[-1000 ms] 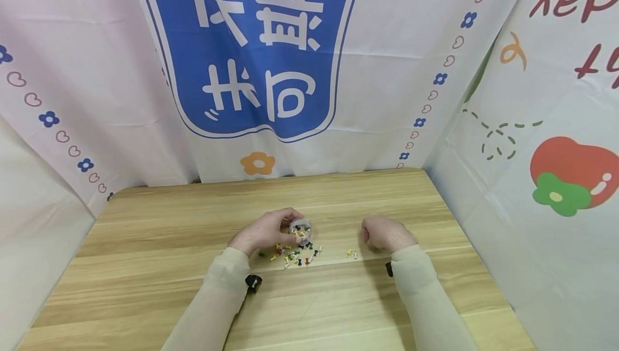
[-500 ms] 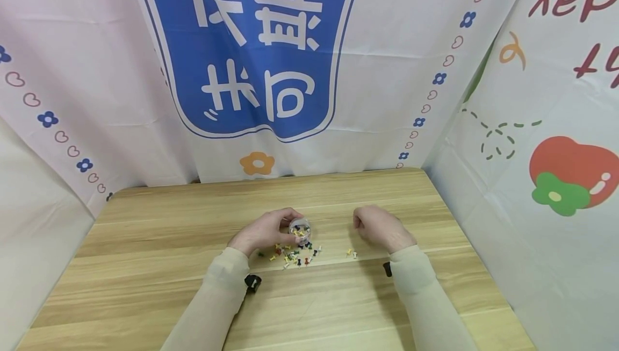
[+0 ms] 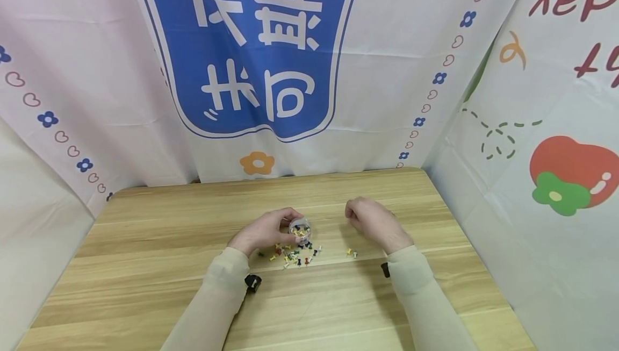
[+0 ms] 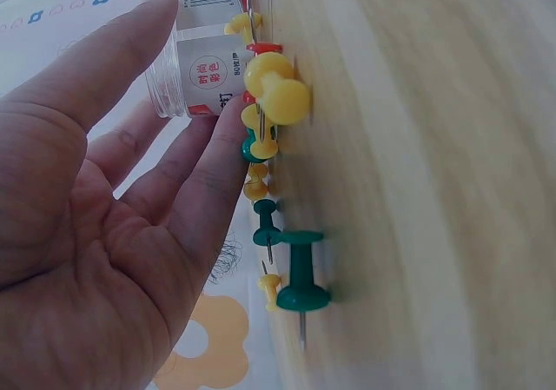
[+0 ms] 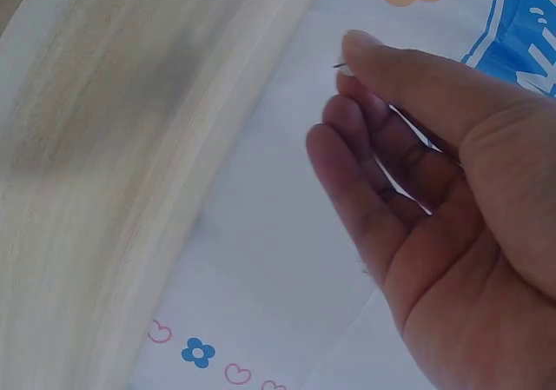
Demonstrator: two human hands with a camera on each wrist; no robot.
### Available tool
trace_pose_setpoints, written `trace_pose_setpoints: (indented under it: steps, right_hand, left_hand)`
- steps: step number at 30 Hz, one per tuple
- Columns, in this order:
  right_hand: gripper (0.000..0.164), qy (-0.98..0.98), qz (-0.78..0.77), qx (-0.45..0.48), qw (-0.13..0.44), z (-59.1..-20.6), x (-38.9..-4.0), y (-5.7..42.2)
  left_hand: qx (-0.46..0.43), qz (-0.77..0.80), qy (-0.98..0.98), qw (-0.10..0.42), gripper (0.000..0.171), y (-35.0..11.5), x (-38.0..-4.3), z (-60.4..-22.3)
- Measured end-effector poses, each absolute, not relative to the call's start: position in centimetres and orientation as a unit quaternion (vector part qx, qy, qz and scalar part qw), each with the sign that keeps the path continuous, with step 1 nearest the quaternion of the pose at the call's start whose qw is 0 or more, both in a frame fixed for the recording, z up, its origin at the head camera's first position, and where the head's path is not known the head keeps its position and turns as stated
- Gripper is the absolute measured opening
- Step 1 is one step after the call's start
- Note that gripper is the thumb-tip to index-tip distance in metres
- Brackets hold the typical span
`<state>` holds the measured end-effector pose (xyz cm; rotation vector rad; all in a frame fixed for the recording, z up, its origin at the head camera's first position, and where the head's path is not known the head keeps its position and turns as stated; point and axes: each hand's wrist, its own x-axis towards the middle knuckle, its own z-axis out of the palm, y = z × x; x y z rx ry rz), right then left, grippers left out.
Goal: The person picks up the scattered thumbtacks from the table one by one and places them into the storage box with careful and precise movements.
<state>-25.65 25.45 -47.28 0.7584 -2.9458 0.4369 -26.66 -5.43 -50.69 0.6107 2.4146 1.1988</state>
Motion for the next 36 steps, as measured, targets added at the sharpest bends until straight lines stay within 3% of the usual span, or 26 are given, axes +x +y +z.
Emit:
trace_pose_setpoints:
  steps: [19, 36]
  right_hand:
    - [0.011, -0.956, 0.147, 0.243, 0.078, -47.6, -25.9, 24.0]
    - [0.01, -0.947, 0.164, 0.269, 0.059, -47.8, -25.5, 20.4]
  left_hand:
    - [0.221, 0.425, 0.858, 0.186, 0.057, -5.5, -26.7, -50.7]
    - [0.222, 0.411, 0.865, 0.182, 0.056, -5.4, -26.9, -50.7]
